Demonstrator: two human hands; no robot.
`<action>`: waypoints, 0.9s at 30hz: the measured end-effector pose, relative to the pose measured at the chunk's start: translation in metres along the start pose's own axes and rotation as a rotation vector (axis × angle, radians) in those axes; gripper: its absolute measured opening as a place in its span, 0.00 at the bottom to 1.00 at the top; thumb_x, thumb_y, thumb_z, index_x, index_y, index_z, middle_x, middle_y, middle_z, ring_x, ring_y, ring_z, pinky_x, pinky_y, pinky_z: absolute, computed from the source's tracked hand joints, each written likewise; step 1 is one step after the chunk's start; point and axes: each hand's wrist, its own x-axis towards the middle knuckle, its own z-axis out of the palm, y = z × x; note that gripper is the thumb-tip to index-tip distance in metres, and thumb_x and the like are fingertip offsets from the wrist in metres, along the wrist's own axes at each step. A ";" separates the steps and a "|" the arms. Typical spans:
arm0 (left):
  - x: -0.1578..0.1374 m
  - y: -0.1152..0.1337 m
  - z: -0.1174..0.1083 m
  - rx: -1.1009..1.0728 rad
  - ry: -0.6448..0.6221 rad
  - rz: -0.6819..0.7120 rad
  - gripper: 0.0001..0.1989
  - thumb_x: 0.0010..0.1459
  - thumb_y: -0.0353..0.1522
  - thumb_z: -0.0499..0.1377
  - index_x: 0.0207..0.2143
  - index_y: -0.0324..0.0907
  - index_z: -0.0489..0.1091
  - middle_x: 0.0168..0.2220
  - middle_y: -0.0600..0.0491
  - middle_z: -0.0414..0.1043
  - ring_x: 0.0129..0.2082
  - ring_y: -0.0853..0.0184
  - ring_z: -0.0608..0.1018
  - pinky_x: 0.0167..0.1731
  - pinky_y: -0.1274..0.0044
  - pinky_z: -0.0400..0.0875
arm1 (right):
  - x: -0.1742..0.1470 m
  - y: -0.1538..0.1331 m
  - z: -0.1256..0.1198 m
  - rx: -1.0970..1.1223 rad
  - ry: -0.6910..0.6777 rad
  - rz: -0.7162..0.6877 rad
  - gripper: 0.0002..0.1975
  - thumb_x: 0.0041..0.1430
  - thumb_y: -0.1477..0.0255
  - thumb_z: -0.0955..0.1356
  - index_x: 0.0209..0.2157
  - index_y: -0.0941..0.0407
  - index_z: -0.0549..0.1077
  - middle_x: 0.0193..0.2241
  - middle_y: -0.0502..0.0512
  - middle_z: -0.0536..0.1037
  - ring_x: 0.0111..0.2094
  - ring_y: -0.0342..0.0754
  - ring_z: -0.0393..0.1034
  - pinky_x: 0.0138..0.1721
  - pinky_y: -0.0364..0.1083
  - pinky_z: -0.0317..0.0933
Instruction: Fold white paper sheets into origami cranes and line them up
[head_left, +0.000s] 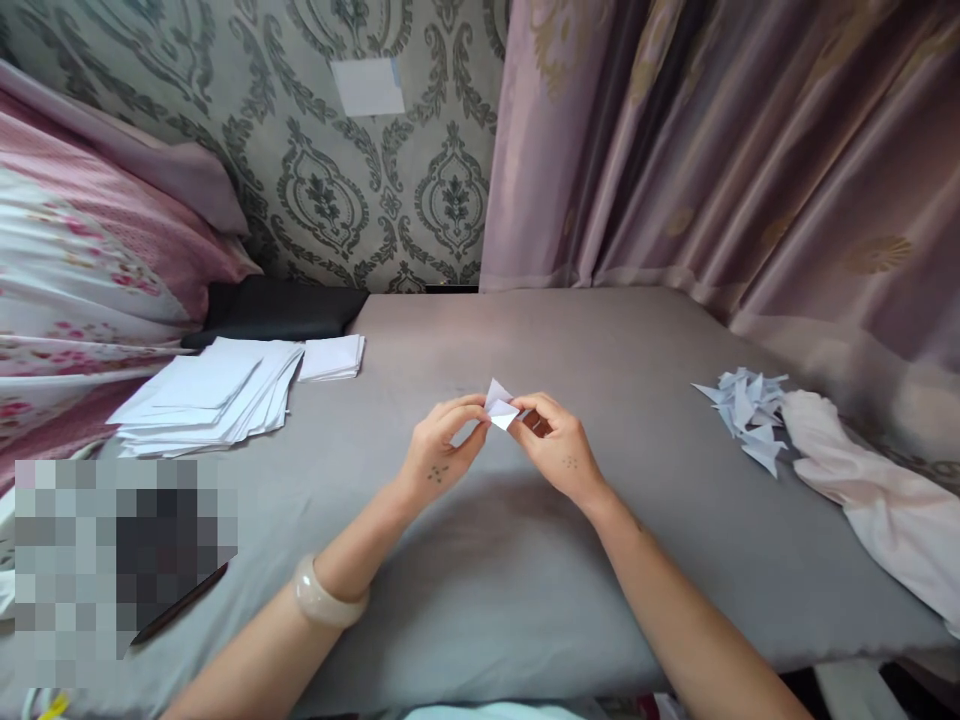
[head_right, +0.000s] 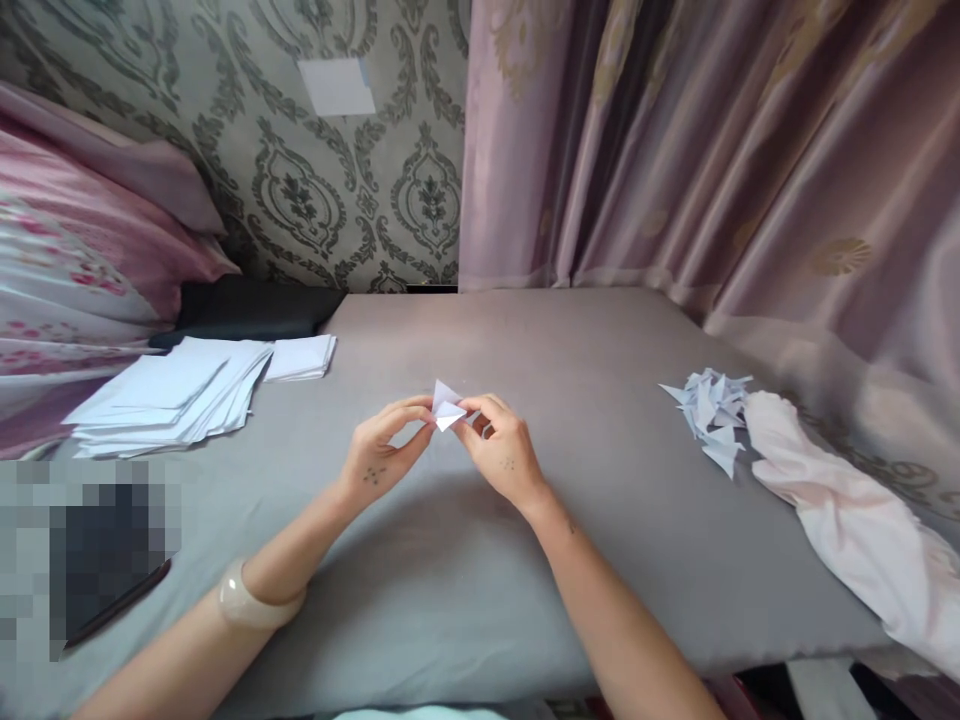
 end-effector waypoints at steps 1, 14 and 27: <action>0.002 0.002 -0.001 -0.050 -0.008 -0.024 0.05 0.58 0.25 0.58 0.34 0.41 0.72 0.42 0.48 0.76 0.42 0.66 0.78 0.45 0.74 0.70 | 0.002 0.000 -0.001 0.031 -0.003 0.022 0.08 0.55 0.64 0.69 0.32 0.54 0.74 0.31 0.51 0.74 0.26 0.41 0.64 0.26 0.42 0.58; 0.002 -0.004 0.000 -1.061 0.007 -0.685 0.12 0.49 0.31 0.68 0.38 0.40 0.75 0.36 0.52 0.76 0.34 0.71 0.76 0.38 0.78 0.70 | 0.023 -0.003 -0.008 0.354 -0.322 0.292 0.10 0.53 0.61 0.71 0.31 0.54 0.77 0.25 0.48 0.72 0.25 0.40 0.59 0.28 0.43 0.53; -0.011 -0.008 0.006 -0.988 0.026 -0.806 0.08 0.51 0.33 0.67 0.34 0.41 0.77 0.33 0.53 0.77 0.32 0.72 0.75 0.37 0.79 0.69 | 0.010 0.008 -0.003 0.373 -0.355 0.322 0.07 0.54 0.64 0.70 0.30 0.54 0.76 0.25 0.48 0.73 0.28 0.42 0.64 0.33 0.44 0.58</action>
